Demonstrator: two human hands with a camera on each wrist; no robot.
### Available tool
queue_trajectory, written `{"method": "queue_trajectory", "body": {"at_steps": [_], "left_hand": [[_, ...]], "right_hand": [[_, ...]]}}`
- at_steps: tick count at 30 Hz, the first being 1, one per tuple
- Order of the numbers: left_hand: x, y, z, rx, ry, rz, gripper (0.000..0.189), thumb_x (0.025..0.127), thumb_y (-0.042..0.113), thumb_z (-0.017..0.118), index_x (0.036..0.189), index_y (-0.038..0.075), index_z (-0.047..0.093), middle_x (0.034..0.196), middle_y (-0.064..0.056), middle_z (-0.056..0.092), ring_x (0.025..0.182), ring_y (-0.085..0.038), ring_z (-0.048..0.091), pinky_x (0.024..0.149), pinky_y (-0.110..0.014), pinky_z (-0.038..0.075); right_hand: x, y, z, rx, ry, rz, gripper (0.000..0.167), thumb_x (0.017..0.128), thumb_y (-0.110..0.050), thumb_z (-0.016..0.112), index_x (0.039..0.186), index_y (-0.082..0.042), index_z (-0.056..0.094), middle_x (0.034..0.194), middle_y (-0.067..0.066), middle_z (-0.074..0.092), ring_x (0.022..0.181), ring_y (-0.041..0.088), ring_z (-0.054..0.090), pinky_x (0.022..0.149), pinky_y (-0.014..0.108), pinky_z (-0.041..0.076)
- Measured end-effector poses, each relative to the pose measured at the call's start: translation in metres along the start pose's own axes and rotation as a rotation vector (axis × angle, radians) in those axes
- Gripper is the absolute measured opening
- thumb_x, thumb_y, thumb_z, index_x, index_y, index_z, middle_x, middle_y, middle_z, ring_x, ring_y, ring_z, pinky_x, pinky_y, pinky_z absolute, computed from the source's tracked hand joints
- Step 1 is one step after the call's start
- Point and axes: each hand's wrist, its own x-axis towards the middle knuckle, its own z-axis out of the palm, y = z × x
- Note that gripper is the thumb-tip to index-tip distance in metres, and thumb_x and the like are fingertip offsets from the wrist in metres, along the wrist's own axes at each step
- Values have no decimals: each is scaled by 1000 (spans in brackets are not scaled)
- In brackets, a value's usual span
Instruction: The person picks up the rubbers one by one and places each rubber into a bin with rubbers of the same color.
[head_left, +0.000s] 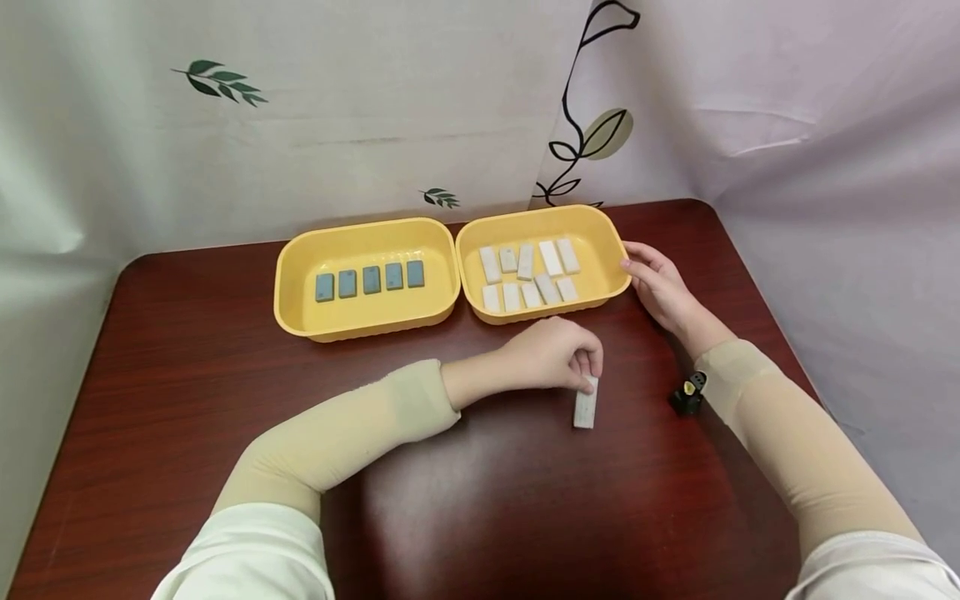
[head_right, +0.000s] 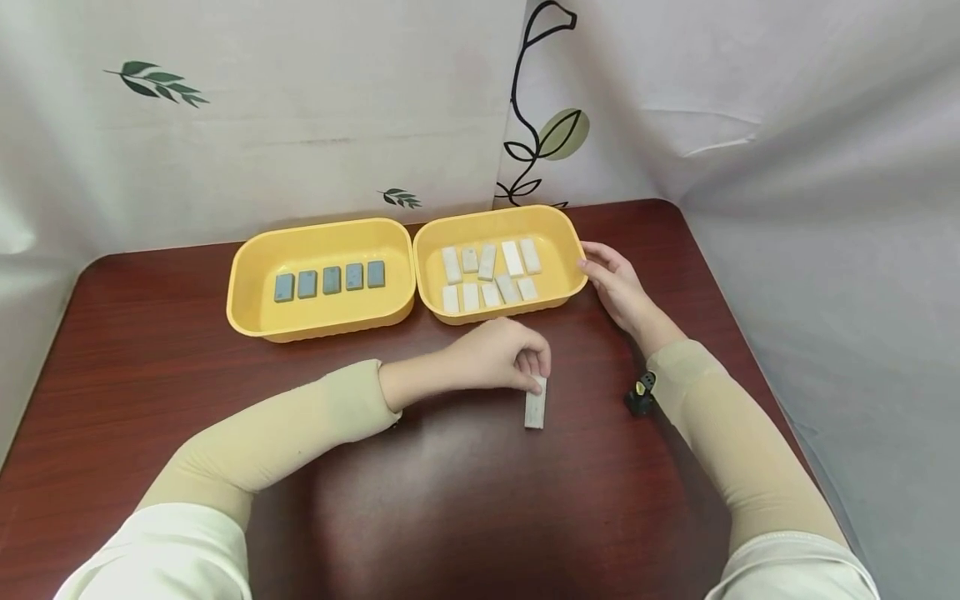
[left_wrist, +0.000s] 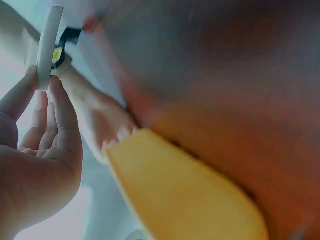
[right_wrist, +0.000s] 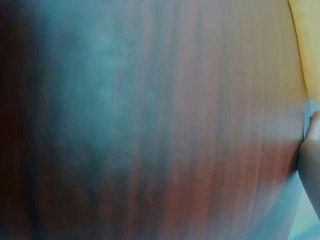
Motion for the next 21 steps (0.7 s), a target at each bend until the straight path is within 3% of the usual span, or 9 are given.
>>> {"method": "queue_trajectory", "body": {"at_steps": [9,14,21], "left_hand": [[14,9,-50,-11,121,-7,12,91,14,86,96,9,77,92,-2,78,85,-9,74,79,-15,56],[26,6,-77,-9,215,-31,12,90,14,86,96,8,77,94,-3,79,88,-11,74,82,-16,57],[45,-3,-105,14,350,-77,14,90,14,87,96,7,77,95,-4,79,89,-12,74,82,-18,58]], "right_hand": [[0,1,-1,17,-5,-17,31,107,6,49,119,-13,70,116,-2,72,106,9,67,94,16,54],[2,0,-1,10,-18,-28,31,107,5,48,120,-13,70,117,-2,72,107,8,68,96,16,53],[3,2,-2,17,-20,-24,32,107,6,49,119,-14,71,116,-3,72,106,7,68,95,17,54]]}}
